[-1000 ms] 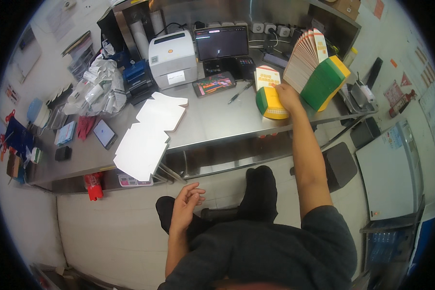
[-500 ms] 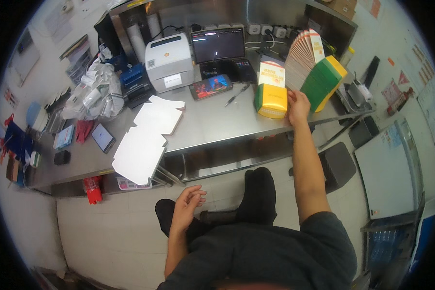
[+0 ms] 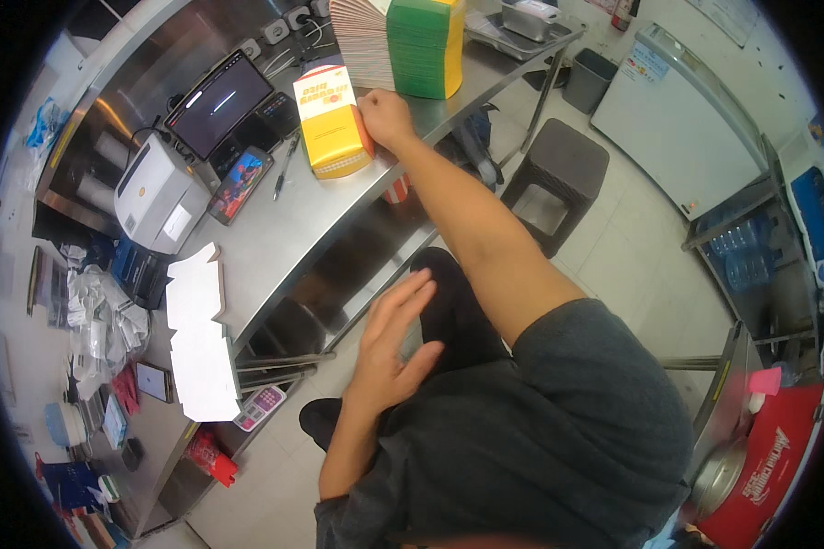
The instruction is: The person repeatedly folds flat cardboard pieces into small rectangular boxes and stacks them on a stainless steel counter. The person handles the cardboard by hand, folding along pre-scored lines and tucking flaps to form the box shape.
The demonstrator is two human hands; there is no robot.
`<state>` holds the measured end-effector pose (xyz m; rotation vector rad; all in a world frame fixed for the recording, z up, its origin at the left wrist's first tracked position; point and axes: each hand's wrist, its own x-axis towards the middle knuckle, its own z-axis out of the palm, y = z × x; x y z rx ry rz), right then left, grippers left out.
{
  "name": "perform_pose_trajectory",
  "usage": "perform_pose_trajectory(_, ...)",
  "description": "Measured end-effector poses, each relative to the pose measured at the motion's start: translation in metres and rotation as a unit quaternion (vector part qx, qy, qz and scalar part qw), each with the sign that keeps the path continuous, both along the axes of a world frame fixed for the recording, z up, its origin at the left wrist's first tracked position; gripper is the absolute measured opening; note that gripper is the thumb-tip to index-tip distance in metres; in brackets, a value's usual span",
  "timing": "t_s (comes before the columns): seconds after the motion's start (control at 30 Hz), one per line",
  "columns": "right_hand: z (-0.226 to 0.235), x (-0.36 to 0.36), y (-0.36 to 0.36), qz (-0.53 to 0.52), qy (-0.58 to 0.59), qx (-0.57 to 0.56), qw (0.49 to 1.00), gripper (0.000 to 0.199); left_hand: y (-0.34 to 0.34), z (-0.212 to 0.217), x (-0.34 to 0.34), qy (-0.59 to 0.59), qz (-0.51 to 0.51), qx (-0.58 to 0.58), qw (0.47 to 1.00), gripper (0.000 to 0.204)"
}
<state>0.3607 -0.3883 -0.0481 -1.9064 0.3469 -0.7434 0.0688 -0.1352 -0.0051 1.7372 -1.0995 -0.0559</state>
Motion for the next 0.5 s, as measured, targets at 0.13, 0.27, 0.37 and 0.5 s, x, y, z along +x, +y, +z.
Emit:
perform_pose_trajectory(0.13,0.003,-0.003,0.0,0.001,0.008,0.021,1.0,0.03,-0.042,0.02,0.009,-0.084,-0.053,-0.011,0.995,0.072)
perform_pose_trajectory(0.27,0.003,-0.003,-0.001,0.003,-0.001,0.007,1.0,0.029,-0.06,0.023,0.011,-0.108,-0.077,-0.024,0.991,0.078)
perform_pose_trajectory(0.37,0.002,-0.001,0.0,0.001,-0.006,0.018,1.0,0.028,-0.061,0.023,0.01,-0.103,-0.079,-0.03,0.991,0.079)
perform_pose_trajectory(0.5,0.001,0.0,0.0,-0.01,-0.034,0.011,0.999,0.027,-0.061,0.023,0.011,-0.109,-0.079,-0.025,0.991,0.078)
